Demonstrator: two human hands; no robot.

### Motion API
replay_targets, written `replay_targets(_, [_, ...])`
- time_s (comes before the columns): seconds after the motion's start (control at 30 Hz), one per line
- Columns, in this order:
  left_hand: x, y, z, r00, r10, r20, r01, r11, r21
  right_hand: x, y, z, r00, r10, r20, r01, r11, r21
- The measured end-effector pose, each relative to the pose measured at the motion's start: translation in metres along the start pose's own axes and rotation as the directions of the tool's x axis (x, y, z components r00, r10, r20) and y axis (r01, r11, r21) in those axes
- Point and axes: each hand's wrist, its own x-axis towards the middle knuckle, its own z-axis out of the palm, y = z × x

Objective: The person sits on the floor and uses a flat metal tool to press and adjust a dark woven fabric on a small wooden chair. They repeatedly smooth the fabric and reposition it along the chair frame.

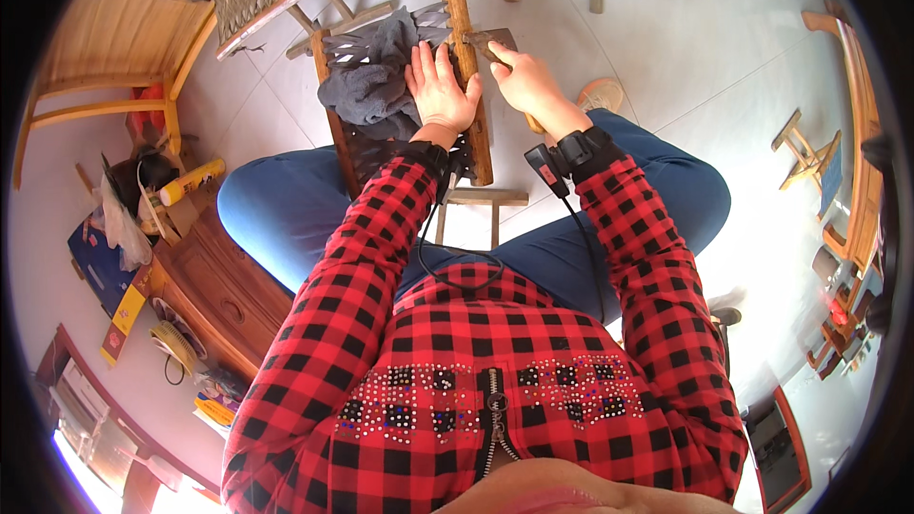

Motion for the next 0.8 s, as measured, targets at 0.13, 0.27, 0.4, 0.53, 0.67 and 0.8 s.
replay_targets(0.13, [-0.0002, -0.0004, 0.0001, 0.999, 0.019, -0.038, -0.019, 1.000, 0.003, -0.0011, 0.0064, 0.0001, 0.999, -0.002, -0.042, 0.001, 1.000, -0.003])
replay_targets(0.27, [-0.0002, -0.0013, 0.0009, 1.000, 0.015, -0.020, -0.015, 1.000, -0.006, -0.0034, 0.0027, 0.0007, 0.998, 0.031, -0.063, -0.031, 0.999, 0.010])
replay_targets(0.4, [-0.0008, -0.0008, 0.0013, 0.998, 0.029, -0.059, -0.029, 1.000, 0.007, 0.0002, 0.0006, -0.0007, 0.999, 0.005, -0.040, -0.006, 1.000, -0.031])
replay_targets(0.53, [0.0001, -0.0004, 0.0010, 0.998, 0.034, -0.060, -0.033, 0.999, 0.015, 0.0015, 0.0048, 0.0004, 1.000, -0.012, -0.024, 0.011, 0.999, -0.049])
replay_targets(0.67, [0.0000, -0.0011, 0.0025, 0.998, 0.033, -0.050, -0.032, 0.999, 0.014, -0.0018, 0.0077, 0.0045, 0.998, -0.020, -0.065, 0.016, 0.998, -0.067])
replay_targets(0.8, [-0.0004, -0.0027, 0.0031, 0.998, 0.037, -0.057, -0.036, 0.999, 0.026, -0.0041, 0.0067, 0.0039, 1.000, 0.004, -0.023, -0.005, 1.000, -0.018])
